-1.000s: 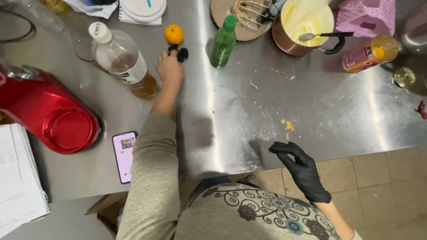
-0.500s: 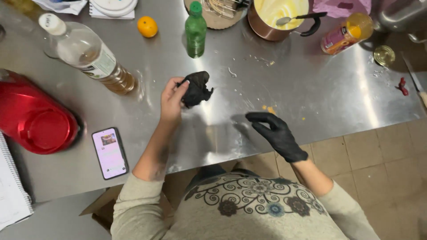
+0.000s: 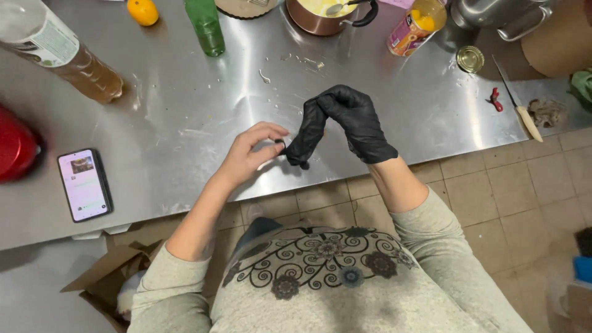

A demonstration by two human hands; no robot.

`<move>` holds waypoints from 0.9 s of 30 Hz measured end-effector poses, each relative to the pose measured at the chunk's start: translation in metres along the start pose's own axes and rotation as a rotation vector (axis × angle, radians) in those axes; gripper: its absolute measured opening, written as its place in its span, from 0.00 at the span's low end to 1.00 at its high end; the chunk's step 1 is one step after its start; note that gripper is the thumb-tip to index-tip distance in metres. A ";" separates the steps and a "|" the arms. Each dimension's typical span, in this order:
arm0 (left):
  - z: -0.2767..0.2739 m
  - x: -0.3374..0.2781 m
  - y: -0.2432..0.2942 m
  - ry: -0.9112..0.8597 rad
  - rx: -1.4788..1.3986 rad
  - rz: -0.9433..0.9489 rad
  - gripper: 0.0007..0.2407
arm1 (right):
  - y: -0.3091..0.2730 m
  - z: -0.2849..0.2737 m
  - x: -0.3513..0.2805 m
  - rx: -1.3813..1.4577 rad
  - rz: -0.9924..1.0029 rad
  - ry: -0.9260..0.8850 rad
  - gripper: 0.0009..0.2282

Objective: Cleaning a work surface and preparing modeling chocolate for use.

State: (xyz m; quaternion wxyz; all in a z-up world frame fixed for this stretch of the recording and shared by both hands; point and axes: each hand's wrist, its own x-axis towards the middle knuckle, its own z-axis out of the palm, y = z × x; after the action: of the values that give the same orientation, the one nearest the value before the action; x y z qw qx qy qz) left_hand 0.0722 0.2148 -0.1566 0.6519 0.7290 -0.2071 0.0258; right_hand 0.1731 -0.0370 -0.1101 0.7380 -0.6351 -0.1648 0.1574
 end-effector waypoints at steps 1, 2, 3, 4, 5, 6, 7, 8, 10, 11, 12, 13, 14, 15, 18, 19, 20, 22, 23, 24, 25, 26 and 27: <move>0.005 0.009 0.020 0.072 0.031 -0.051 0.05 | -0.012 0.000 -0.005 -0.059 0.002 -0.022 0.05; 0.010 0.015 0.040 0.146 0.060 -0.108 0.07 | -0.022 0.001 -0.012 -0.117 0.011 -0.045 0.05; 0.018 0.021 0.057 0.150 0.062 -0.112 0.07 | -0.033 0.002 -0.018 -0.114 0.014 -0.049 0.05; 0.025 0.029 0.074 0.161 0.096 -0.107 0.08 | -0.044 0.004 -0.024 -0.091 0.064 -0.055 0.06; 0.032 0.036 0.091 0.171 0.129 -0.102 0.10 | -0.055 0.005 -0.030 -0.067 0.115 -0.060 0.06; 0.039 0.042 0.092 0.171 0.134 -0.097 0.10 | -0.059 0.001 -0.033 -0.067 0.109 -0.061 0.06; 0.045 0.049 0.094 0.196 0.184 -0.027 0.09 | -0.062 -0.003 -0.035 -0.098 0.088 -0.082 0.06; 0.053 0.055 0.096 0.216 0.230 0.040 0.10 | -0.066 -0.008 -0.040 -0.128 0.071 -0.097 0.05; 0.057 0.062 0.083 0.181 0.147 0.125 0.08 | -0.065 -0.027 -0.042 -0.167 0.056 -0.104 0.06; 0.058 0.066 0.077 0.150 0.062 0.207 0.06 | -0.065 -0.036 -0.043 -0.208 0.044 -0.115 0.07; 0.061 0.067 0.079 0.146 0.062 0.209 0.06 | -0.068 -0.043 -0.045 -0.208 0.041 -0.112 0.07; 0.063 0.068 0.082 0.085 -0.285 0.093 0.06 | -0.070 -0.049 -0.047 -0.195 0.041 -0.159 0.08; 0.065 0.067 0.084 0.025 -0.630 -0.032 0.06 | -0.071 -0.054 -0.050 -0.181 0.044 -0.208 0.09; 0.070 0.066 0.087 0.024 -0.629 -0.034 0.06 | -0.074 -0.057 -0.053 -0.179 0.044 -0.207 0.09; 0.078 0.067 0.093 -0.084 -0.902 -0.234 0.06 | -0.078 -0.068 -0.060 -0.202 0.059 -0.320 0.12; 0.079 0.069 0.091 -0.085 -0.776 -0.238 0.07 | -0.077 -0.074 -0.061 -0.161 0.026 -0.326 0.12; 0.080 0.070 0.090 -0.084 -0.652 -0.242 0.08 | -0.075 -0.079 -0.063 -0.121 -0.004 -0.331 0.12; 0.087 0.071 0.098 -0.172 -0.383 -0.126 0.09 | -0.081 -0.079 -0.070 -0.098 -0.057 -0.363 0.09; 0.091 0.072 0.102 -0.255 -0.113 -0.011 0.10 | -0.084 -0.080 -0.073 -0.075 -0.109 -0.395 0.09; 0.093 0.073 0.108 -0.258 -0.111 -0.012 0.10 | -0.087 -0.077 -0.075 -0.073 -0.111 -0.392 0.09; 0.095 0.073 0.114 -0.216 -0.040 0.091 0.11 | -0.091 -0.075 -0.076 -0.315 -0.176 -0.386 0.08; 0.097 0.071 0.119 -0.171 0.029 0.189 0.13 | -0.094 -0.072 -0.079 -0.556 -0.235 -0.376 0.08; 0.097 0.068 0.116 -0.172 0.027 0.185 0.13 | -0.095 -0.073 -0.080 -0.553 -0.231 -0.375 0.08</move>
State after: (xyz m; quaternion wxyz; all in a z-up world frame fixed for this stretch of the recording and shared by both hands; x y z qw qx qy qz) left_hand 0.0732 0.0954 -0.0415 0.6168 0.7149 -0.3283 0.0260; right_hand 0.1366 -0.1509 -0.0294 0.5078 -0.7482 -0.4047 0.1360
